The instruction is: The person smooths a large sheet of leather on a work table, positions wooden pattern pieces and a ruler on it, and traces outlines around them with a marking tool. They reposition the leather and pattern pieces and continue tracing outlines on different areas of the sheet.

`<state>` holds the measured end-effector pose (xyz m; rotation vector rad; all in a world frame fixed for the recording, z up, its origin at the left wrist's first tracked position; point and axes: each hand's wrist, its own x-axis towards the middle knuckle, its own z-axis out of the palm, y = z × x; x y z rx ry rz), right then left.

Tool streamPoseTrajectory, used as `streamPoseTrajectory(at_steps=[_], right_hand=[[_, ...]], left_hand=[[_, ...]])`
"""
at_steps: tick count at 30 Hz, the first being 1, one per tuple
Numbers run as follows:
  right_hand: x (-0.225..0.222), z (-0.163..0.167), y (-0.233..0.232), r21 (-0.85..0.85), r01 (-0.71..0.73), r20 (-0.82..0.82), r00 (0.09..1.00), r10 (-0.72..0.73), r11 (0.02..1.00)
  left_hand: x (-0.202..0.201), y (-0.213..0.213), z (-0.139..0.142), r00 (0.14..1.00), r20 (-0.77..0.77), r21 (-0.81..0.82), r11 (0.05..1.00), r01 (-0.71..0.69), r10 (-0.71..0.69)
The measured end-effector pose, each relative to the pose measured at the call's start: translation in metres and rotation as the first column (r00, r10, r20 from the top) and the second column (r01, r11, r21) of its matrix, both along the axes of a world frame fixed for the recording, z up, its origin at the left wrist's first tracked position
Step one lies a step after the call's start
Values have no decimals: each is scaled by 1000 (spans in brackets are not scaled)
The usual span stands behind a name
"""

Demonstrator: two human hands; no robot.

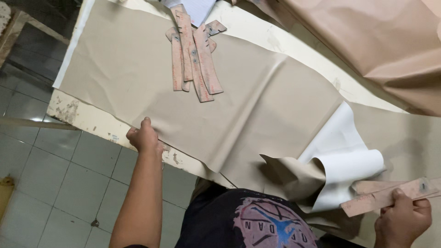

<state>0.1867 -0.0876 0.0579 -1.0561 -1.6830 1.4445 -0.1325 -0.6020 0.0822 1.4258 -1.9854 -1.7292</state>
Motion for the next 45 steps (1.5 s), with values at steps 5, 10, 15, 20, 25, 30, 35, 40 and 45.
streamPoseTrajectory(at_steps=[5,10,15,20,25,30,35,40,45], right_hand=[[-26,26,-45,309,-202,199,969,145,929],[-52,45,-127,426,-232,301,948,105,875],[-88,29,-214,307,-181,423,906,36,934],[-126,7,-264,364,-222,604,796,-47,905],[-146,21,-277,48,-89,500,864,53,995],[-135,54,-270,124,91,423,896,-135,988],[-142,60,-252,-30,237,487,852,-193,971],[-160,32,-264,-118,-71,572,810,126,990],[-94,45,-210,240,101,564,795,-223,966]], left_hand=[[-36,-48,8,987,-103,273,958,-91,123],[-82,-122,7,992,-83,185,980,-77,94],[-114,-202,-7,995,-90,121,991,52,-41],[-119,-252,-22,990,-100,115,987,115,-103],[-129,-264,-25,981,2,25,981,193,-193],[-124,-256,-36,963,23,-77,959,271,-270],[-111,-238,-52,891,-243,-154,922,354,-383],[-98,-216,-42,949,-99,-120,950,289,-301],[-61,-175,-31,952,-79,-91,953,289,-296]])
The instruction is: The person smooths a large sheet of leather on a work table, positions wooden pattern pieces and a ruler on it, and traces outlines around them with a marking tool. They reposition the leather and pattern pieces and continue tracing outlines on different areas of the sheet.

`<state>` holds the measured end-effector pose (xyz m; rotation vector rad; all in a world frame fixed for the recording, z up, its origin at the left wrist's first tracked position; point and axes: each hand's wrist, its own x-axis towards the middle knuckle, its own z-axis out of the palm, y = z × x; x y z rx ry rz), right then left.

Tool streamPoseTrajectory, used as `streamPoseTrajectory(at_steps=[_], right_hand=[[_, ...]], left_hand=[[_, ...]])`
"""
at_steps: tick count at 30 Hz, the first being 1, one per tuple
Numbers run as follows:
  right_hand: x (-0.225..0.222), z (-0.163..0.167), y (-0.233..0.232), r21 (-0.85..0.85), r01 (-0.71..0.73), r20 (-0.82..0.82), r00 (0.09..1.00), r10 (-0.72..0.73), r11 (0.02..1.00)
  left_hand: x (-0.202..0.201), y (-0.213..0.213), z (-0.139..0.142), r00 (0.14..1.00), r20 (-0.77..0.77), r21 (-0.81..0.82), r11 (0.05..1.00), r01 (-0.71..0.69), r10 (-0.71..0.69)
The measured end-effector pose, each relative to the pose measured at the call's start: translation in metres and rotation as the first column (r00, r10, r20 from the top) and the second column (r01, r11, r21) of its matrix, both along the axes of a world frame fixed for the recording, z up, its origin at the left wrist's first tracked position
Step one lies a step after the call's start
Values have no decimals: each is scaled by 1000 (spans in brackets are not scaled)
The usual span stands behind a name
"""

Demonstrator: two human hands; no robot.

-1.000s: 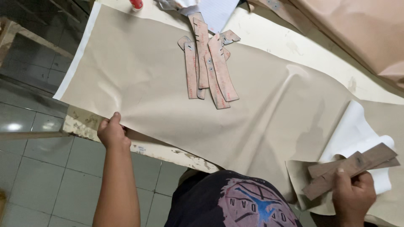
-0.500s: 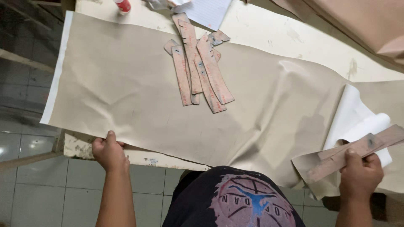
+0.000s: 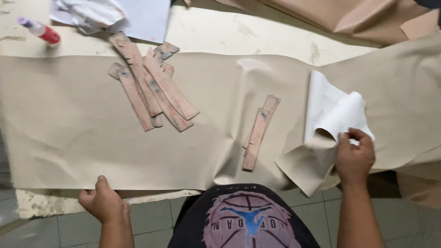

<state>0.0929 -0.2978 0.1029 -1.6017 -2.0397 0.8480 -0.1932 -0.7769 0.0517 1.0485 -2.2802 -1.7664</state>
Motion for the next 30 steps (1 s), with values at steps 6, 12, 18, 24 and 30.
streamPoseTrajectory(at_steps=[6,12,18,24,30], right_hand=[[88,-1,93,-59,532,248,828,-503,845],[127,-12,129,-119,560,73,828,-556,820],[158,-10,150,-167,372,3,926,-376,913],[161,0,159,-255,370,150,928,-342,893],[166,6,157,-298,362,92,932,-351,883]], left_hand=[[51,52,8,995,-30,100,991,93,-91],[89,104,27,969,241,47,998,35,-45],[115,136,25,934,-144,-552,810,198,-326],[148,245,40,414,-148,-415,436,798,-898],[200,415,56,-292,222,-125,-324,938,-930]])
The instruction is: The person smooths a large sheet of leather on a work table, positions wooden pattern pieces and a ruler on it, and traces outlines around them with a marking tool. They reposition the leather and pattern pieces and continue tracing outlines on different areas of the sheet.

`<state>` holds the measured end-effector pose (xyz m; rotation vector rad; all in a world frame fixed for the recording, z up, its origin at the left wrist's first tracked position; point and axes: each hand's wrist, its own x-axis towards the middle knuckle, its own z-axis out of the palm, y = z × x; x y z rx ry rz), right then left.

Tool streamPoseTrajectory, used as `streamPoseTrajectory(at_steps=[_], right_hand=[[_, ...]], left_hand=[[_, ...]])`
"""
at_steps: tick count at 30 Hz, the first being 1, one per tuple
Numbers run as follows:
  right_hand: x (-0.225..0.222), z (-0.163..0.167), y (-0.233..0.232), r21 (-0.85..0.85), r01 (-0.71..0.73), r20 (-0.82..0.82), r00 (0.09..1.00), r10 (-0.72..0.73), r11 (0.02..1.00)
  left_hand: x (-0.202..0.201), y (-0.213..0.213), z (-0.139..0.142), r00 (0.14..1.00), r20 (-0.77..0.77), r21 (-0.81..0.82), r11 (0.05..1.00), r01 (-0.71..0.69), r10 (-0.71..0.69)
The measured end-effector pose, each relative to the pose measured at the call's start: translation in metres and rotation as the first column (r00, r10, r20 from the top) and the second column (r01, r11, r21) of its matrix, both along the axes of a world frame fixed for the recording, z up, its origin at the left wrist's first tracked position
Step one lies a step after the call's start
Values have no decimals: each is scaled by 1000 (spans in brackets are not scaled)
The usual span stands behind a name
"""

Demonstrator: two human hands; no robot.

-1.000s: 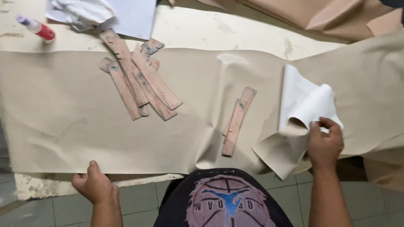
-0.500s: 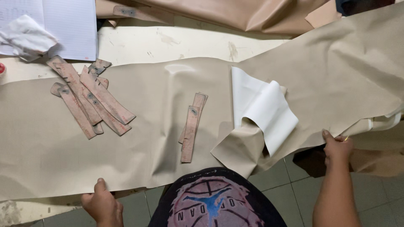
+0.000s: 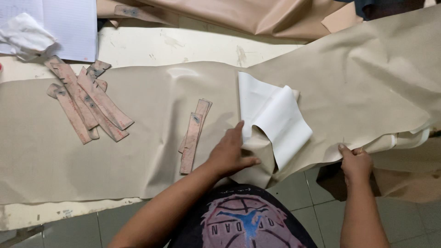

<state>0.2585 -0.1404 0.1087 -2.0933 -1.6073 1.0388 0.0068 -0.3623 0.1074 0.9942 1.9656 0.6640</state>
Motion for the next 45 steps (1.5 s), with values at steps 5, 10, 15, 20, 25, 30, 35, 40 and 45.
streamPoseTrajectory(at_steps=[5,10,15,20,25,30,35,40,45], right_hand=[[1,6,-7,-46,42,-109,993,-47,998],[-13,12,-27,-254,-50,-179,984,4,966],[-55,-13,-65,-268,-160,-442,896,27,950],[-49,-17,-76,-234,-83,-433,901,-27,969],[-47,-20,-73,-118,-25,-378,926,-22,993],[-46,-20,-66,-127,-53,-193,981,28,990],[-56,-14,-55,-171,61,-13,998,-64,983],[-52,-9,-26,-154,329,-28,941,-337,932],[-32,-18,16,-96,374,-131,914,-384,923]], left_hand=[[14,41,-10,977,-70,63,979,-196,201],[-42,22,-15,877,170,201,856,-477,449],[-124,-49,-4,827,-90,355,794,-494,555],[-188,-137,-2,624,-127,450,605,-657,771],[-190,-200,-20,562,-162,336,580,-742,811],[-155,-217,-28,541,-425,168,650,-741,726],[-142,-192,-35,552,-577,332,790,-516,602],[-173,-146,-52,562,-653,288,853,-436,508],[-190,-120,-56,601,-605,115,804,-583,523]])
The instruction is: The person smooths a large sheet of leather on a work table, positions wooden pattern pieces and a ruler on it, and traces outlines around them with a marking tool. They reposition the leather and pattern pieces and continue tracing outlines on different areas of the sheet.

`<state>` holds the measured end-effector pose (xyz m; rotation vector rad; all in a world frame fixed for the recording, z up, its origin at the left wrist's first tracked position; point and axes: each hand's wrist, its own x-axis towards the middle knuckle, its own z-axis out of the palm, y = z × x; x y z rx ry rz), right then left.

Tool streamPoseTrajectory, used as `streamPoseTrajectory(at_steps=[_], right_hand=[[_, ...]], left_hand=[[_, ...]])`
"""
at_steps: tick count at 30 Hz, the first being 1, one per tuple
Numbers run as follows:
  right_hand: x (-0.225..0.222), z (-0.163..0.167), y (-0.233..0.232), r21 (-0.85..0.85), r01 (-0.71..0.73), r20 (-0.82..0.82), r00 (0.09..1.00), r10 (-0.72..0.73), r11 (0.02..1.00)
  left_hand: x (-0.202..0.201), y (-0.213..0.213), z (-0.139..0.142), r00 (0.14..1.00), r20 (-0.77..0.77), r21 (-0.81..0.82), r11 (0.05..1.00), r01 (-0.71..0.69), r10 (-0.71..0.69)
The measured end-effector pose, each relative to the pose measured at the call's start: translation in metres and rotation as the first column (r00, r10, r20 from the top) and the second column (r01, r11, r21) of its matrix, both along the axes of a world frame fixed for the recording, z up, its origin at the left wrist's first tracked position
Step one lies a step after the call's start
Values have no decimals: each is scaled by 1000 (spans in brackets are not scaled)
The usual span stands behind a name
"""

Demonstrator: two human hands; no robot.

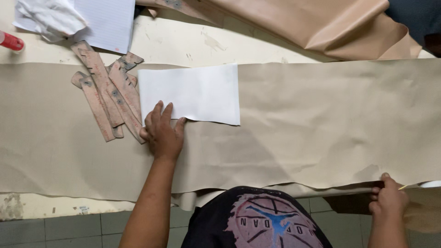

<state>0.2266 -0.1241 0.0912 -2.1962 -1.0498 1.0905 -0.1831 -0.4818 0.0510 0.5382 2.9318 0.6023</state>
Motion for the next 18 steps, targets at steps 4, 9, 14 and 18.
streamPoseTrajectory(at_steps=[4,9,14,18], right_hand=[[9,-4,25,-14,27,-68,997,-28,1000],[24,-5,47,1,93,-44,995,-93,996],[49,0,84,149,222,-196,962,-191,963],[52,3,100,198,136,-211,973,-93,971]], left_hand=[[5,-2,-5,1000,8,4,1000,-11,11],[16,-34,-9,959,-196,-22,977,-211,203],[22,-51,-5,925,97,75,924,-376,368],[15,-59,-7,945,48,-57,945,-322,324]])
